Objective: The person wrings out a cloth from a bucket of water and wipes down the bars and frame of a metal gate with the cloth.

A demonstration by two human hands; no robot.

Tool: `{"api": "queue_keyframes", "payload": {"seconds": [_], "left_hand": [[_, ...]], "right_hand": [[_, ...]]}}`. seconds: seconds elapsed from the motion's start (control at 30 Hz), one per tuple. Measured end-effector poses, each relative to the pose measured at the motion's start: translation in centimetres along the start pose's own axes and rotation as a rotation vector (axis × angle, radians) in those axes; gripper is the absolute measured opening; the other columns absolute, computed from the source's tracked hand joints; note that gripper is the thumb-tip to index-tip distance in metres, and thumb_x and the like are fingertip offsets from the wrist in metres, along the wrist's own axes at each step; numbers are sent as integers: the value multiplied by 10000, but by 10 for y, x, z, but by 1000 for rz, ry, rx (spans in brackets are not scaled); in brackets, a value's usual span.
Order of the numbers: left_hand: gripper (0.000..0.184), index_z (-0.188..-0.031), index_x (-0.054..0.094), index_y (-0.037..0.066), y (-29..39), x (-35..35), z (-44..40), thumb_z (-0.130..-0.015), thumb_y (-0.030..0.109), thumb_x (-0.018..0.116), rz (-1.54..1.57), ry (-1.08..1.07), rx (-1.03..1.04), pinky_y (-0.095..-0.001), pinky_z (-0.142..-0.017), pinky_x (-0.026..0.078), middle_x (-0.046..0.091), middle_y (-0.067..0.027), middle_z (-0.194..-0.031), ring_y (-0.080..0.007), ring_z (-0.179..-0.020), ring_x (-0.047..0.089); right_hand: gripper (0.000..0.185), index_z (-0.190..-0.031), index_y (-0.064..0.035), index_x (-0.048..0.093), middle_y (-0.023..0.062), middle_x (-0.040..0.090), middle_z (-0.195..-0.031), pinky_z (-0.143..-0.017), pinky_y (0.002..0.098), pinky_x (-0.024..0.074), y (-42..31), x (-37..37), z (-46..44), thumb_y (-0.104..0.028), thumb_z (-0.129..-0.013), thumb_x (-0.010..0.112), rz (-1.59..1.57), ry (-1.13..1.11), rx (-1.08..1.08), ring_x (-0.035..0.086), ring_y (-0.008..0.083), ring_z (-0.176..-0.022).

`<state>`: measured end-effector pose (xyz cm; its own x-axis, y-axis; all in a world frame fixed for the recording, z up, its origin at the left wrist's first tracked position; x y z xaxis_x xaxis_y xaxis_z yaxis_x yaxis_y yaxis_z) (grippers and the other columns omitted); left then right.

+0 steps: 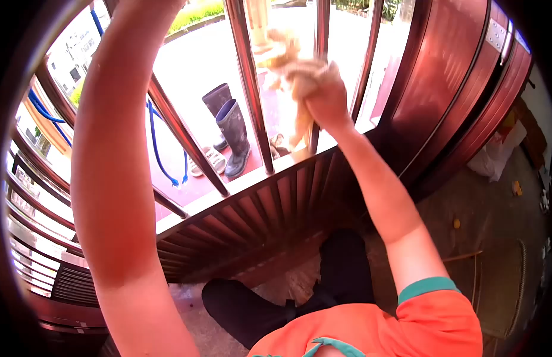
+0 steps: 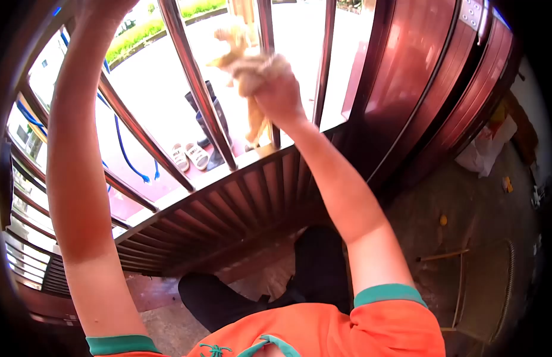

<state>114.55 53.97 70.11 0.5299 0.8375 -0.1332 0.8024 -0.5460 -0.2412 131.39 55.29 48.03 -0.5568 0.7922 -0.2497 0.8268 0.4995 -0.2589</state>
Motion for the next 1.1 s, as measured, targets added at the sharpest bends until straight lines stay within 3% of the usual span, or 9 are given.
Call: {"api": "queue_keyframes", "payload": {"seconds": [0.13,0.2,0.23,0.3,0.37,0.57,0.73,1.0,1.1], "left_hand": [[567,-1195,448,-117,-1,-7,-2,-784,253,572,-49,14,-19,-353,-776,442,577,-88,-584,-229,-614,591],[594,-1205,440,-113,-6,-7,-4,-763,251,598,2,32,5,-367,-774,436,586,-93,-579,-237,-622,599],[590,-1248,387,-108,-3,-22,-9,-850,305,524,57,-297,-79,-365,-853,430,638,-178,-835,-246,-837,621],[537,-1240,427,-54,-14,0,-6,-866,328,480,-43,-30,68,-351,-791,467,648,-120,-700,-226,-668,651],[532,-1268,391,-69,-14,-2,-8,-865,266,480,-4,-81,25,-359,-790,460,637,-107,-664,-216,-648,636],[528,-1275,390,-54,-14,-9,-11,-866,274,458,36,-141,-3,-398,-835,441,649,-152,-759,-266,-731,641],[541,-1278,387,-52,-16,-4,-6,-864,288,462,56,-125,16,-403,-867,425,652,-172,-805,-292,-788,641],[582,-1284,380,-53,-16,-3,-6,-825,266,545,47,-30,65,-377,-852,434,653,-150,-758,-260,-746,648],[590,-1284,379,-56,-17,-1,-4,-822,268,550,42,-22,71,-377,-847,437,649,-145,-735,-252,-741,648]], "right_hand": [[180,-886,-52,596,34,620,-873,-817,306,425,12,19,93,7,-718,570,-408,-97,327,575,211,-865],[164,-938,-27,534,50,603,-882,-777,309,446,5,18,109,-17,-775,545,-85,-141,210,587,215,-826],[153,-943,-25,529,57,596,-903,-784,316,443,4,19,111,-29,-790,537,-106,-133,279,586,223,-828],[147,-930,-33,571,68,593,-908,-807,325,436,3,15,102,-34,-784,555,66,-167,67,582,232,-856],[162,-915,-43,599,76,609,-929,-835,321,430,11,12,73,-8,-757,579,-160,-76,336,581,230,-911],[265,-923,-13,592,61,588,-836,-667,257,484,-54,-46,-174,50,-722,430,-352,-79,328,576,143,-732],[195,-937,0,590,90,594,-884,-735,263,470,-38,-42,-164,18,-794,459,-609,93,45,579,154,-829],[220,-1071,-2,470,139,545,-971,-760,377,538,24,-72,-186,-62,-926,315,-1610,296,483,578,237,-916],[190,-1010,-7,516,140,547,-1032,-741,336,536,24,-136,-190,-57,-904,366,-1212,241,350,585,214,-876]]}}
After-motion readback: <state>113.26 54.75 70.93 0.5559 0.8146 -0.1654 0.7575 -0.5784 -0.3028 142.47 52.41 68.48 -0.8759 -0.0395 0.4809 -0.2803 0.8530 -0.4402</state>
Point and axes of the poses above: each hand's wrist, its own z-axis away from the middle knuckle, its own x-axis out of the palm, y = z × x, the point moved 4 cm from there along -z, towards the middle knuckle
